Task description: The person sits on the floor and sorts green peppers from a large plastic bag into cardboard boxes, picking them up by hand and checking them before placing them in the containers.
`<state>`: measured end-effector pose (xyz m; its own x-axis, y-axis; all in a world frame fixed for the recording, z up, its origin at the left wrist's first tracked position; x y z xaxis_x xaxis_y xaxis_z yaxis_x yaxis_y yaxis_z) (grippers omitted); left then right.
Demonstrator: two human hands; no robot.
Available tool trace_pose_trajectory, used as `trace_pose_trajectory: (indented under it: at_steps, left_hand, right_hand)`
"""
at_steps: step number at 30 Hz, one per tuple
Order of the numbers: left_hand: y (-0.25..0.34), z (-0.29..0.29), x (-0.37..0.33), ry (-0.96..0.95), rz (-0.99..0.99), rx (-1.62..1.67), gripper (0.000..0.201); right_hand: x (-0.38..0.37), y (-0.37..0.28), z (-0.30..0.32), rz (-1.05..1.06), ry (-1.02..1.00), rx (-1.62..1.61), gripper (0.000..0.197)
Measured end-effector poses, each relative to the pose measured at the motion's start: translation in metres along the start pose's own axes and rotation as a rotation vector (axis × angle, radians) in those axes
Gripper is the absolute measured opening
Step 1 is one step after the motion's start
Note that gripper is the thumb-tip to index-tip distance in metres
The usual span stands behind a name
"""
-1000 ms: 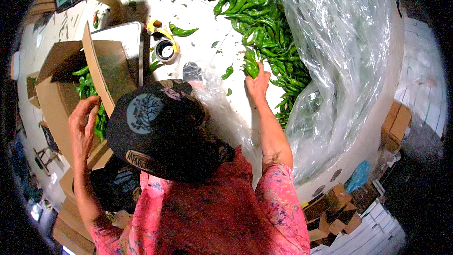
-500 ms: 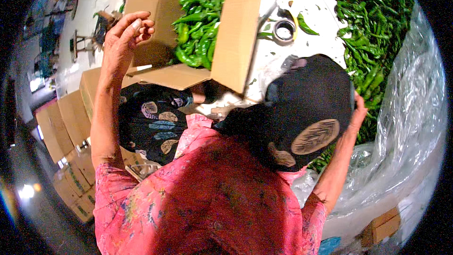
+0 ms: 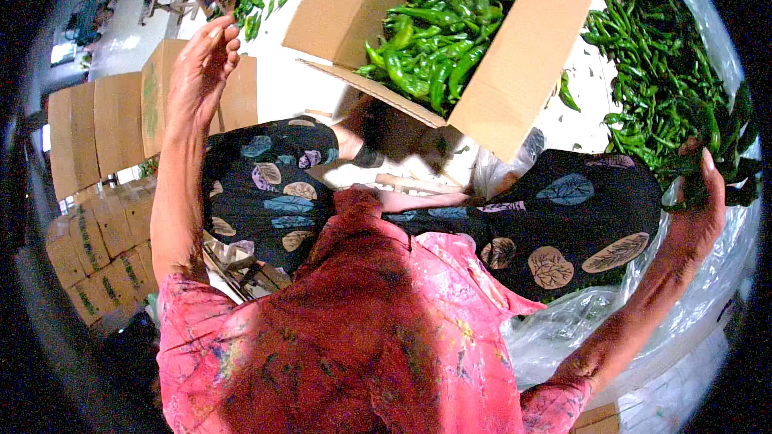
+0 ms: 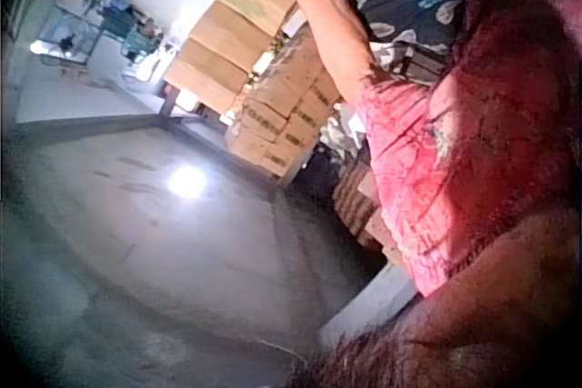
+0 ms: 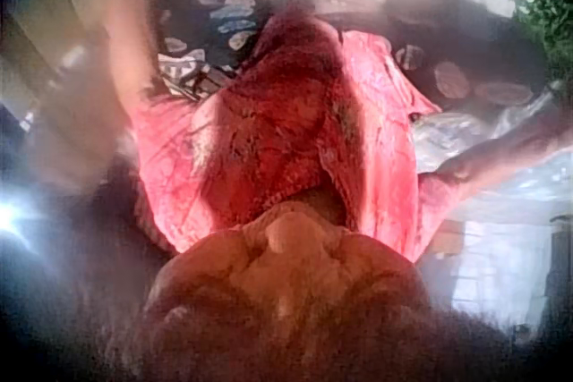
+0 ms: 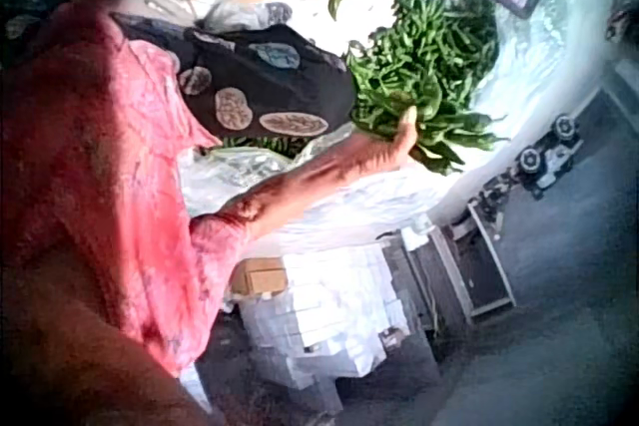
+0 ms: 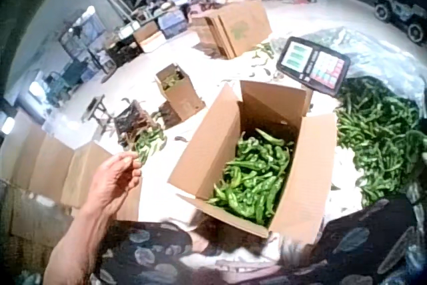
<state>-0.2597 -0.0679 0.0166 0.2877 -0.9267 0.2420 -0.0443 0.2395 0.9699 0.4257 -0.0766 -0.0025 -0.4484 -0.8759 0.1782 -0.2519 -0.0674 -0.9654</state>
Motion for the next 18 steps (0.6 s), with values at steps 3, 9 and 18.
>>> trace_pose_trajectory:
  at_steps: [3,9,18]
  left_hand:
    - [0.005,0.003,0.004,-0.012,-0.003,-0.016,0.028]
    - [0.064,0.007,0.015,-0.154,-0.052,-0.278,0.033]
    - [-0.082,0.194,0.037,0.257,0.051,-0.024,0.038]
  right_hand:
    - [0.011,-0.027,-0.051,0.087,-0.194,0.067,0.038]
    - [0.021,-0.045,-0.165,0.106,-0.329,0.07,0.041]
    - [0.06,0.064,-0.298,-0.473,-0.485,-0.139,0.034]
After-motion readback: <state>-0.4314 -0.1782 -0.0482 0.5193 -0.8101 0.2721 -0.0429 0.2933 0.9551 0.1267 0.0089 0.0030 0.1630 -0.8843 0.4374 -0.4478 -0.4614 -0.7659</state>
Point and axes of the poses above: each hand's wrist, its own x-axis away from the middle knuckle, its own z-axis out of the back of the hand, y = z × x, the point moved 4 cm from there along -x, towards the middle knuckle, and after that the axes turned 3 degrees about -x, right-handed, at the moved point
